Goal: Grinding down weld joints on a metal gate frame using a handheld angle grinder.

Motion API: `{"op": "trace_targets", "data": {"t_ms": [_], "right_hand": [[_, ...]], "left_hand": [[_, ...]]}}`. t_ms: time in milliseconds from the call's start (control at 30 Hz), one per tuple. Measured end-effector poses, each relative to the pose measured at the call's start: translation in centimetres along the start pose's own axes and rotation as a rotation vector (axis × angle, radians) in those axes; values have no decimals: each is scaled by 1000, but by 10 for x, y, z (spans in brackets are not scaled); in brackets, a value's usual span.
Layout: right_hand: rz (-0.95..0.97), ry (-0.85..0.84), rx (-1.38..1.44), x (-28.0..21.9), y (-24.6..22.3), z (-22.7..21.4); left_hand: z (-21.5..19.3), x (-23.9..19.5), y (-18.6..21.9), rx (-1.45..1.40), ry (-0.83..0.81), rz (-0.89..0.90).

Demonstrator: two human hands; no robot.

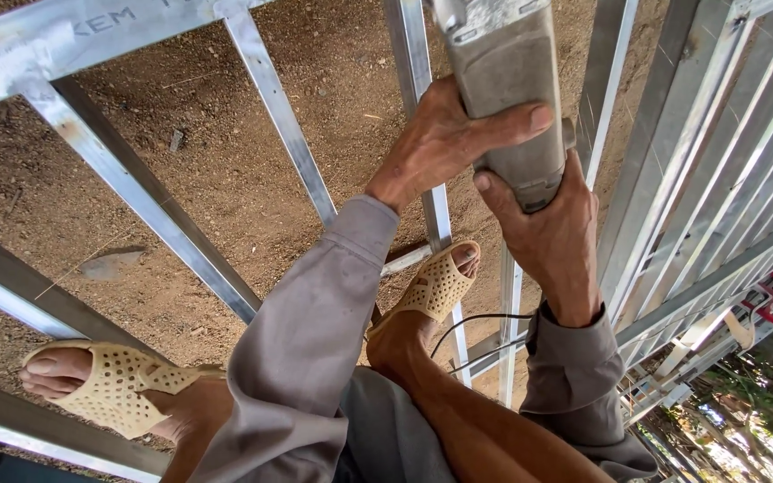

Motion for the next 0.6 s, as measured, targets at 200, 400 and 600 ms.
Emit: {"op": "trace_targets", "data": {"t_ms": [200, 400, 600], "right_hand": [[6, 1, -49, 1, 8, 1], [6, -3, -5, 3, 1, -1], [-17, 9, -34, 1, -1, 0]], "left_hand": [[-4, 1, -13, -47, -37, 42], [-5, 2, -6, -20, -31, 50], [-6, -1, -3, 14, -21, 34]]}}
Point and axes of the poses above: each hand's wrist, its own x-axis towards the middle knuckle, its own z-axis out of the palm, y = z × x, the point moved 3 cm from there along x, towards the middle knuckle, and after that the axes turned 8 degrees about -x, right-handed, at the moved point
